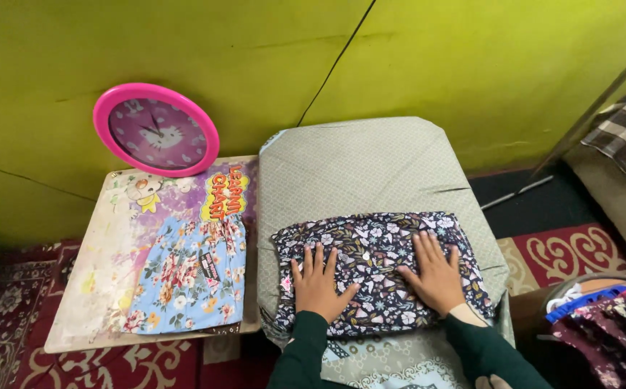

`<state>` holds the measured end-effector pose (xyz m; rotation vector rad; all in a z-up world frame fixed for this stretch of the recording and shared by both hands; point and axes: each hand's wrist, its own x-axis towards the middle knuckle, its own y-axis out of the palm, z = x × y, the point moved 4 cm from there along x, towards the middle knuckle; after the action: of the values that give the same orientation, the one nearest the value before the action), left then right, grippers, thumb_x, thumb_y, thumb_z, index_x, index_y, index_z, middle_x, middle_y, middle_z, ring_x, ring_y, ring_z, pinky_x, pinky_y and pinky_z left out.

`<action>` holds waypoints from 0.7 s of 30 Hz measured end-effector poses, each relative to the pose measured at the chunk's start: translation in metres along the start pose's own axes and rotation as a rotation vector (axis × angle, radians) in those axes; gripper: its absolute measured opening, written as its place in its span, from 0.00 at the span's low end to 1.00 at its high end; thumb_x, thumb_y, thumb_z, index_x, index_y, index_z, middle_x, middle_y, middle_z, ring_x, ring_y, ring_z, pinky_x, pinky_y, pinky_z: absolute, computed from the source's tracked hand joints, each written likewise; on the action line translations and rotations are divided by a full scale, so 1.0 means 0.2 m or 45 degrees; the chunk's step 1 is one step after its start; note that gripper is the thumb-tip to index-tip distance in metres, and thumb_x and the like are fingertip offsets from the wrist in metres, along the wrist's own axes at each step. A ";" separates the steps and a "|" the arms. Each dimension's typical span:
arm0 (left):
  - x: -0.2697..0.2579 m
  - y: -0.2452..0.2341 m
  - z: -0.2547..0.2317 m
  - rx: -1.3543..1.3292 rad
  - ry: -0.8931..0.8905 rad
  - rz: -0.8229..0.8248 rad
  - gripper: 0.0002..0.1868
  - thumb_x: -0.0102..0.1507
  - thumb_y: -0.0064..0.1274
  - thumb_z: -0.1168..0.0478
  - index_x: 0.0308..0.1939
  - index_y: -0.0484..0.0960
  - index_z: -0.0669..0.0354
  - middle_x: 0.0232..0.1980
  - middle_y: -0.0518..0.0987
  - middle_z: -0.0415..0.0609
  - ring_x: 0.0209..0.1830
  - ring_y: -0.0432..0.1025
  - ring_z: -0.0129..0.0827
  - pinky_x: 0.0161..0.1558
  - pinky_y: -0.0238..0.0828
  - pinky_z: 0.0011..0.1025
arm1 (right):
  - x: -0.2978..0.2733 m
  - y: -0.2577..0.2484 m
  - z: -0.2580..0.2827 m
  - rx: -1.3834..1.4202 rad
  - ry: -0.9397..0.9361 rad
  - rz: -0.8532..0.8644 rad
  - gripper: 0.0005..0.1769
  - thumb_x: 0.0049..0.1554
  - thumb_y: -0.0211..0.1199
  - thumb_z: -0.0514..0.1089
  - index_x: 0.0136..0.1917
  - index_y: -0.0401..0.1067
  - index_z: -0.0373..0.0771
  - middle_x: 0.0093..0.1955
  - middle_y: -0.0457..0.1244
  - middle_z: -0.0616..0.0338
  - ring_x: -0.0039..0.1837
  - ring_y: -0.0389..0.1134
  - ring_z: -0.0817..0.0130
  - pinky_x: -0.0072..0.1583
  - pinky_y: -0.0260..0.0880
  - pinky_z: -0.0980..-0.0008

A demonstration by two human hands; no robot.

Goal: Folding a floral patterned piece of clothing on a cushioned surface.

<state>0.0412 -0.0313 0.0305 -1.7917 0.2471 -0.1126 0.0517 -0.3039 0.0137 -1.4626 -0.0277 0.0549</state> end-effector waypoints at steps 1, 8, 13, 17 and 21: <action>0.02 -0.01 0.00 -0.002 0.000 -0.002 0.52 0.64 0.39 0.22 0.82 0.49 0.46 0.85 0.41 0.56 0.85 0.30 0.56 0.75 0.24 0.68 | 0.00 -0.01 -0.05 -0.002 -0.001 -0.001 0.53 0.58 0.26 0.82 0.85 0.33 0.51 0.87 0.31 0.63 0.86 0.28 0.67 0.79 0.21 0.39; 0.00 -0.05 -0.01 -0.063 -0.008 0.036 0.52 0.63 0.42 0.24 0.82 0.50 0.46 0.86 0.41 0.57 0.85 0.31 0.57 0.76 0.22 0.68 | 0.04 0.02 -0.09 0.100 0.304 -0.040 0.51 0.60 0.35 0.81 0.84 0.43 0.49 0.88 0.39 0.59 0.87 0.35 0.61 0.74 0.26 0.20; -0.01 -0.09 -0.03 -0.102 -0.019 0.105 0.50 0.64 0.39 0.27 0.83 0.48 0.45 0.87 0.39 0.56 0.86 0.30 0.55 0.78 0.22 0.66 | 0.20 -0.09 0.21 0.242 0.015 0.013 0.46 0.62 0.40 0.79 0.84 0.47 0.54 0.88 0.41 0.61 0.87 0.38 0.60 0.75 0.28 0.20; 0.02 -0.05 -0.01 -0.102 -0.023 0.011 0.52 0.62 0.46 0.26 0.82 0.51 0.46 0.85 0.41 0.56 0.85 0.30 0.55 0.76 0.21 0.68 | 0.30 -0.06 0.15 0.192 0.114 0.078 0.46 0.58 0.33 0.79 0.84 0.41 0.61 0.88 0.34 0.68 0.87 0.32 0.67 0.74 0.21 0.22; 0.01 -0.02 -0.02 -0.115 -0.013 -0.031 0.52 0.62 0.45 0.25 0.81 0.52 0.47 0.85 0.42 0.56 0.85 0.31 0.56 0.76 0.22 0.68 | 0.28 -0.09 0.14 0.197 0.210 -0.021 0.43 0.59 0.36 0.79 0.82 0.47 0.66 0.87 0.38 0.66 0.87 0.36 0.64 0.73 0.24 0.18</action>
<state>0.0436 -0.0341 0.0350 -1.8852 0.2260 -0.1112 0.1057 -0.2744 0.0331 -1.3084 0.0970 -0.0756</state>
